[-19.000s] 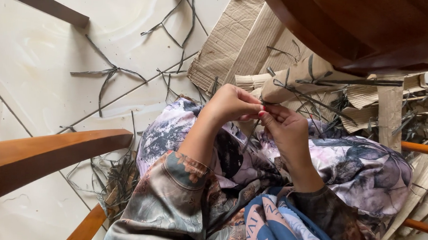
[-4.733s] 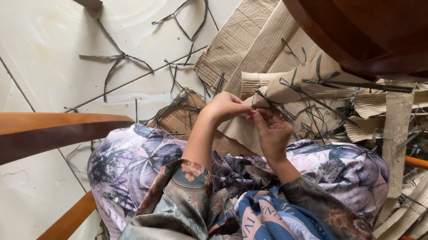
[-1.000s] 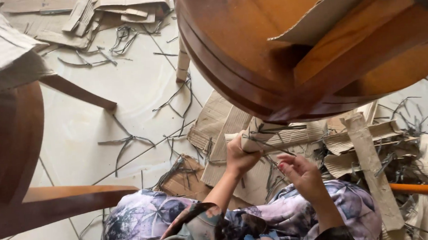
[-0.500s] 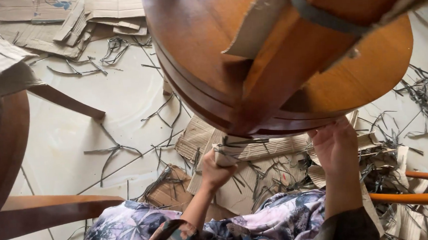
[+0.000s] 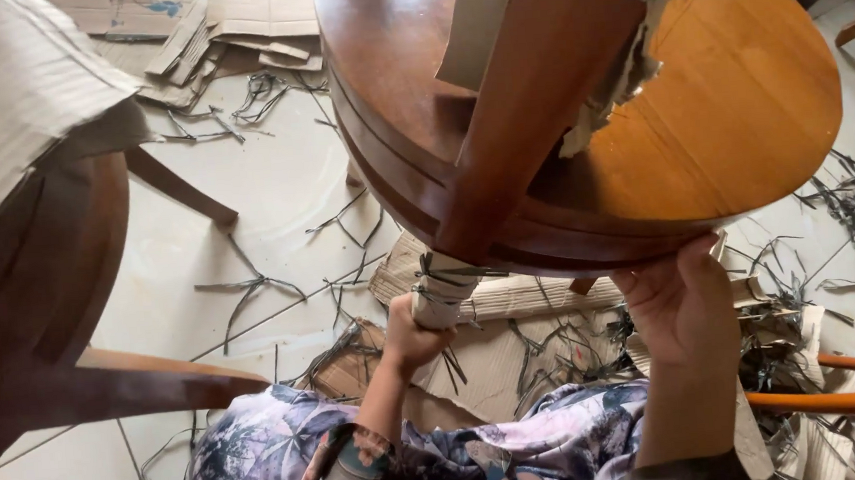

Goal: Wrapping a wooden table leg with cardboard and securing it with string for protection during transport.

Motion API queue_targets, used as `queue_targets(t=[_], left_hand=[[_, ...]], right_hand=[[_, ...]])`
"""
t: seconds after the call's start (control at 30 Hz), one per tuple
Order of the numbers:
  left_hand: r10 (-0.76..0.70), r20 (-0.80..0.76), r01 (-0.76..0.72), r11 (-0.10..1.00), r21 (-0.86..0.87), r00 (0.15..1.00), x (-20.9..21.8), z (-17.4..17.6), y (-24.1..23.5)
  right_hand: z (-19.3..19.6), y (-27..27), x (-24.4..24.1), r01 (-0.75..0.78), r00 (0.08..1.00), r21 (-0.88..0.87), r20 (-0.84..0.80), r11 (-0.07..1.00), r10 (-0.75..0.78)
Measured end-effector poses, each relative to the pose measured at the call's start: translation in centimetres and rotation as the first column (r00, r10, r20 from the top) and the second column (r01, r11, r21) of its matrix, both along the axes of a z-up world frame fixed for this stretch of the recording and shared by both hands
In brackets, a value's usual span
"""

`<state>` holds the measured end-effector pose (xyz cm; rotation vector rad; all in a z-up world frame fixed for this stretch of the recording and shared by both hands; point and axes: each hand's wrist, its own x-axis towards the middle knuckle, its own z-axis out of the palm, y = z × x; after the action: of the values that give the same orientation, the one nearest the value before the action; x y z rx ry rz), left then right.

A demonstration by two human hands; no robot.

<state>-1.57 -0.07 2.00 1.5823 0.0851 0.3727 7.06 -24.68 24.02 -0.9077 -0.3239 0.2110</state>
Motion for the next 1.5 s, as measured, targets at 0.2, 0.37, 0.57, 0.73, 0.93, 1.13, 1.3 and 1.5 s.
queue_targets(t=[0.2, 0.37, 0.57, 0.73, 0.93, 1.13, 1.3, 1.5], left_hand=[[0.065, -0.207, -0.09, 0.99, -0.112, 0.976, -1.3, 2.4, 2.0], [-0.035, -0.111, 0.032, 0.999, -0.028, 0.993, -0.9, 1.3, 5.0], [-0.084, -0.205, 0.097, 0.994, 0.054, 0.975, 0.1, 1.6, 8.5], [-0.001, -0.288, 0.001, 1.0, 0.0, 0.958, -0.8, 5.6, 10.2], [0.236, -0.355, -0.173, 0.964, 0.2, 0.904, -0.2, 5.3, 11.6], [0.241, -0.376, -0.223, 0.971, 0.091, 0.895, -0.1, 7.3, 12.8], [0.385, -0.555, -0.361, 0.919, 0.158, 0.737, 1.1, 8.4, 11.4], [0.088, -0.864, 0.31, 0.911, 0.271, 0.495, -4.9, 18.8, 7.0]], right_hand=[[-2.3, -0.4, -1.7, 0.125, 0.985, -0.114, -0.101, 0.986, -0.137], [1.1, 4.3, -6.6, 0.254, 0.945, -0.097, -0.185, 0.962, -0.268], [1.5, 8.3, -8.6, 0.362, 0.875, -0.072, -0.318, 0.93, -0.365], [2.6, 12.5, -10.0, 0.355, 0.894, 0.054, -0.311, 0.933, -0.322], [2.7, 15.5, -11.0, 0.403, 0.859, 0.052, -0.368, 0.914, -0.357], [0.4, 16.5, -10.9, 0.402, 0.851, 0.005, -0.372, 0.916, -0.372], [2.5, 18.6, -11.6, 0.395, 0.85, -0.009, -0.377, 0.919, -0.369], [-0.6, 14.8, -10.1, 0.046, 0.985, -0.004, -0.167, 0.999, -0.046]])
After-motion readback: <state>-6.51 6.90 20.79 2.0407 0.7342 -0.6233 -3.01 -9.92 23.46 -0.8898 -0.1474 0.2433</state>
